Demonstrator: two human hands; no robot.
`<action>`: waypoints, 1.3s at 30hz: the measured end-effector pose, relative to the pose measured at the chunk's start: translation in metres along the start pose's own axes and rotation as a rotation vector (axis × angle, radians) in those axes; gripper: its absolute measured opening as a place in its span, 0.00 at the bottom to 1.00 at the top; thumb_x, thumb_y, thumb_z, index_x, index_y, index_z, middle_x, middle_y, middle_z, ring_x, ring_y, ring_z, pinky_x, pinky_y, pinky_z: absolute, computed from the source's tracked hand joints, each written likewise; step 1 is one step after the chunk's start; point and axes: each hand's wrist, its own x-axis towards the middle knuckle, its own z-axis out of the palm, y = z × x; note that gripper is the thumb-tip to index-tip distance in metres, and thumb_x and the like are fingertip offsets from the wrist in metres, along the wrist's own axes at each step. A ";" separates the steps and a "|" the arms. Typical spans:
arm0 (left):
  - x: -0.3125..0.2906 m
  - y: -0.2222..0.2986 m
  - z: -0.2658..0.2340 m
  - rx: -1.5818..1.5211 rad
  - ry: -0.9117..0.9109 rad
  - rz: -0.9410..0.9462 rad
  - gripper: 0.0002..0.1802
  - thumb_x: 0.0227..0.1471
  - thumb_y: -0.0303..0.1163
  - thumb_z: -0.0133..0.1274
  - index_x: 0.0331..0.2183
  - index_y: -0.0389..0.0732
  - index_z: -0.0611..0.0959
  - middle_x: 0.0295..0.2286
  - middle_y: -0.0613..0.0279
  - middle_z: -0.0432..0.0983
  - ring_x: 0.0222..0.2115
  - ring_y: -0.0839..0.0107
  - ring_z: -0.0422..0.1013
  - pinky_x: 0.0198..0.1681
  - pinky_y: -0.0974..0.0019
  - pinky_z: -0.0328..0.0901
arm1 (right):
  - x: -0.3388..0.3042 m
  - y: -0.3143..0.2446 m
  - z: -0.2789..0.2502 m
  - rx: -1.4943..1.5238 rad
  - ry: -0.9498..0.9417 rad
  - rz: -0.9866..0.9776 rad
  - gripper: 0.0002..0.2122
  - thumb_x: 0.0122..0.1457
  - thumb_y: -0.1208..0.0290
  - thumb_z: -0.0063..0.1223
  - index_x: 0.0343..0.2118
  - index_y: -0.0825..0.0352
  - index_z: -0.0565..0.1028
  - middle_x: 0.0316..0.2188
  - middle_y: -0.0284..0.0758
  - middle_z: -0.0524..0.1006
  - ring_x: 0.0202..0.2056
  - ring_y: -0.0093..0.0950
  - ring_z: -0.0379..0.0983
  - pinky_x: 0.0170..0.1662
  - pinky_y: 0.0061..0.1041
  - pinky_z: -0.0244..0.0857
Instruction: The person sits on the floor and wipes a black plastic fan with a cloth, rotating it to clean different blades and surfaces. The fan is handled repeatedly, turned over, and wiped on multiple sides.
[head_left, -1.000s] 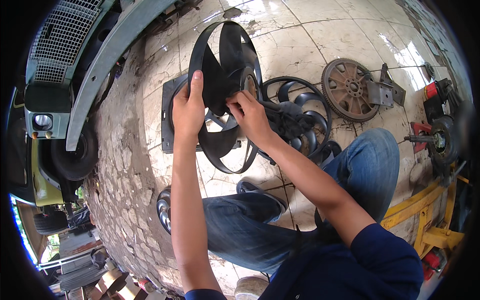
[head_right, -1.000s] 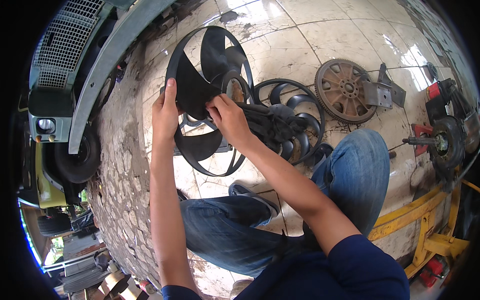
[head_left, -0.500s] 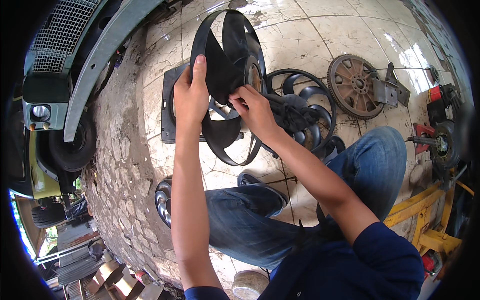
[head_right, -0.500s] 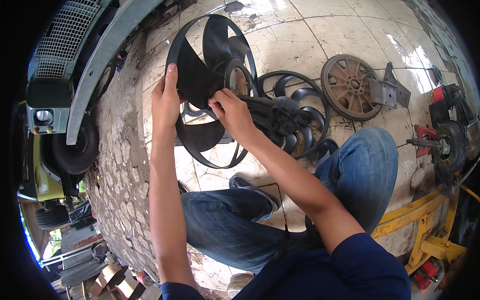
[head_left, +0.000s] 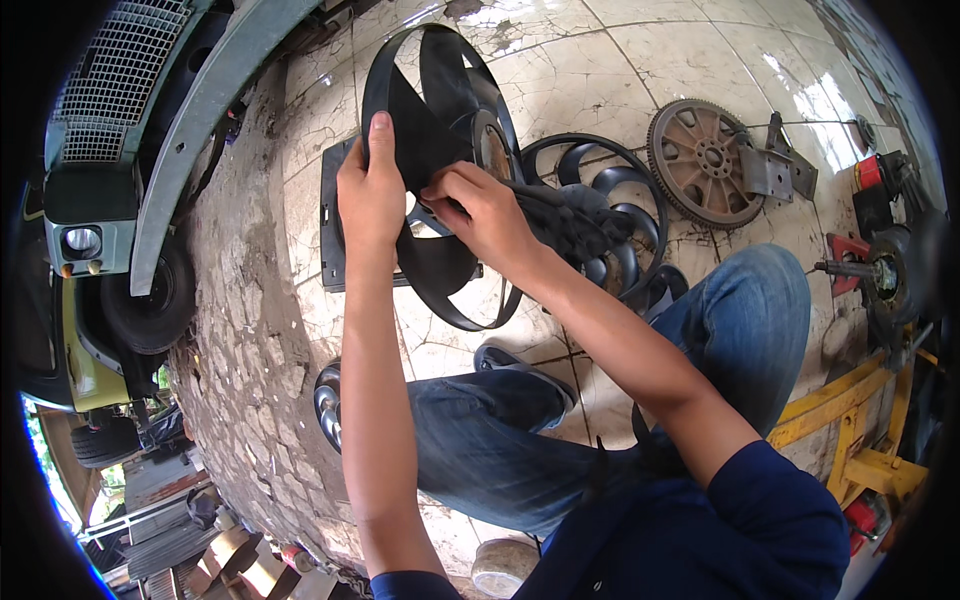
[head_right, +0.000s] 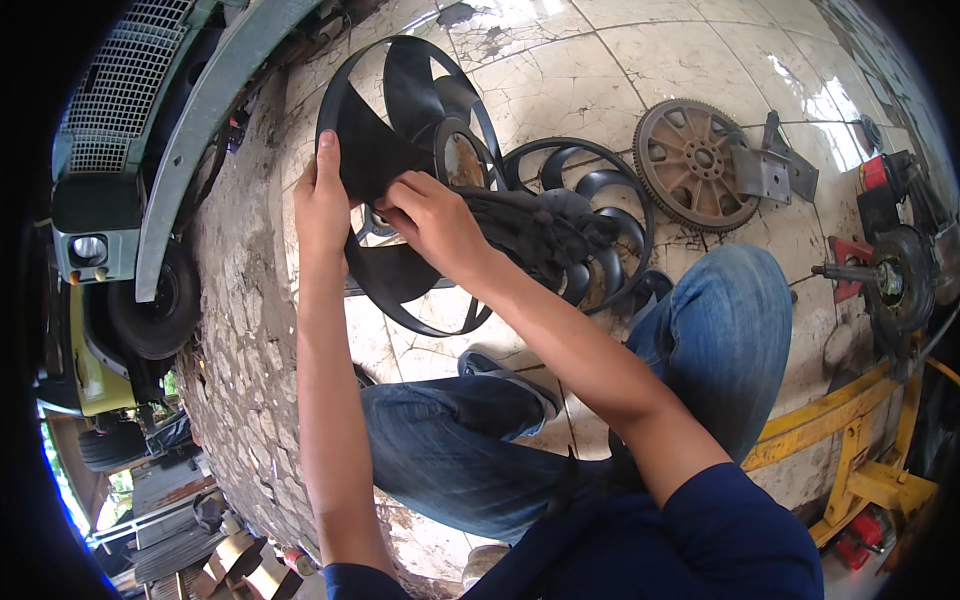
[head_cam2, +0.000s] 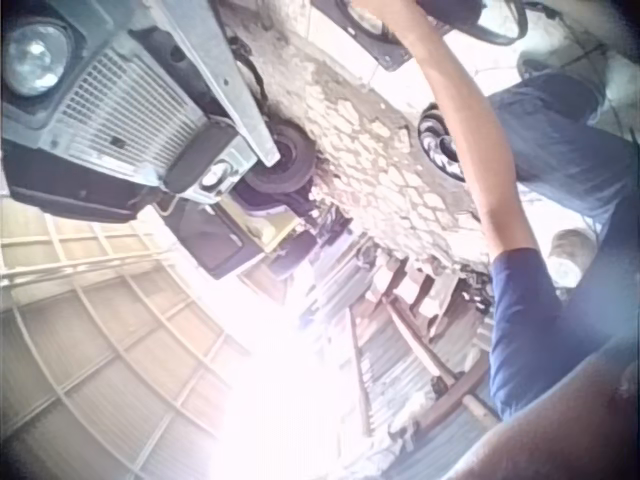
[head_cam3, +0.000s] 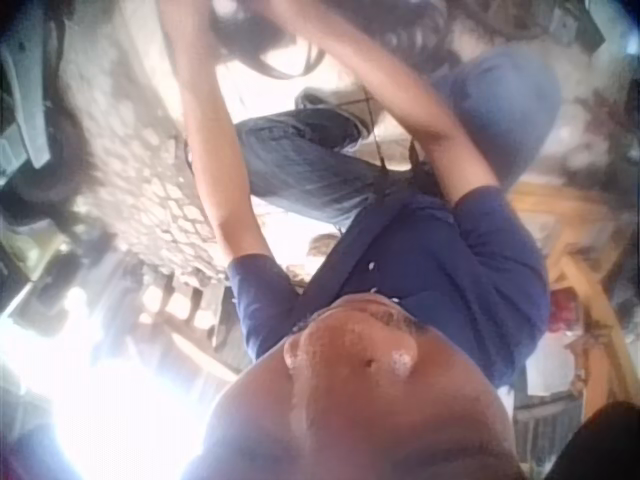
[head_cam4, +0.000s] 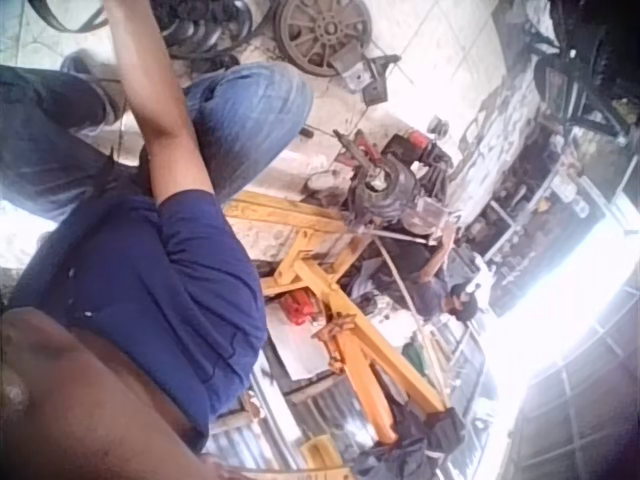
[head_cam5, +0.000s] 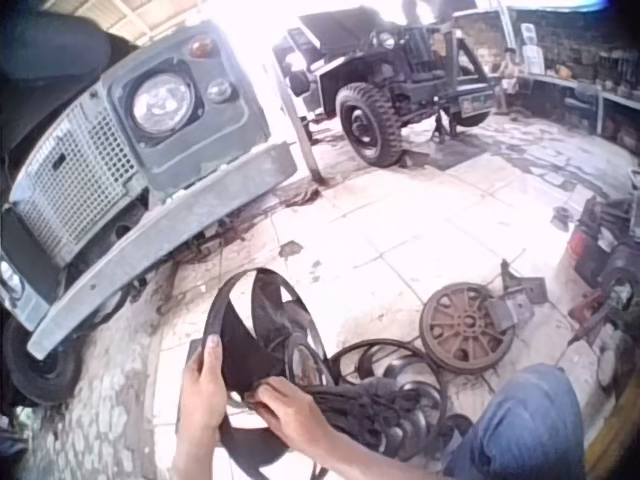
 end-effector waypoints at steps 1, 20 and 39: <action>0.002 -0.002 -0.001 -0.044 -0.004 -0.003 0.42 0.58 0.64 0.46 0.49 0.30 0.79 0.38 0.43 0.80 0.44 0.59 0.75 0.50 0.63 0.64 | -0.007 0.009 -0.002 -0.070 -0.033 0.002 0.05 0.52 0.81 0.59 0.32 0.68 0.75 0.31 0.39 0.75 0.35 0.40 0.75 0.36 0.36 0.69; 0.012 -0.007 0.009 0.021 0.032 0.053 0.42 0.57 0.63 0.46 0.46 0.27 0.80 0.37 0.39 0.79 0.42 0.52 0.76 0.49 0.57 0.65 | -0.003 0.042 -0.001 -0.177 0.214 -0.011 0.08 0.51 0.84 0.57 0.34 0.68 0.76 0.32 0.38 0.78 0.41 0.40 0.74 0.44 0.34 0.67; 0.017 -0.013 -0.002 0.029 0.021 -0.014 0.44 0.57 0.65 0.45 0.49 0.28 0.78 0.42 0.39 0.78 0.46 0.50 0.74 0.52 0.57 0.64 | -0.001 0.040 -0.005 -0.279 -0.116 -0.006 0.06 0.48 0.78 0.60 0.30 0.61 0.77 0.30 0.30 0.78 0.39 0.34 0.73 0.44 0.35 0.64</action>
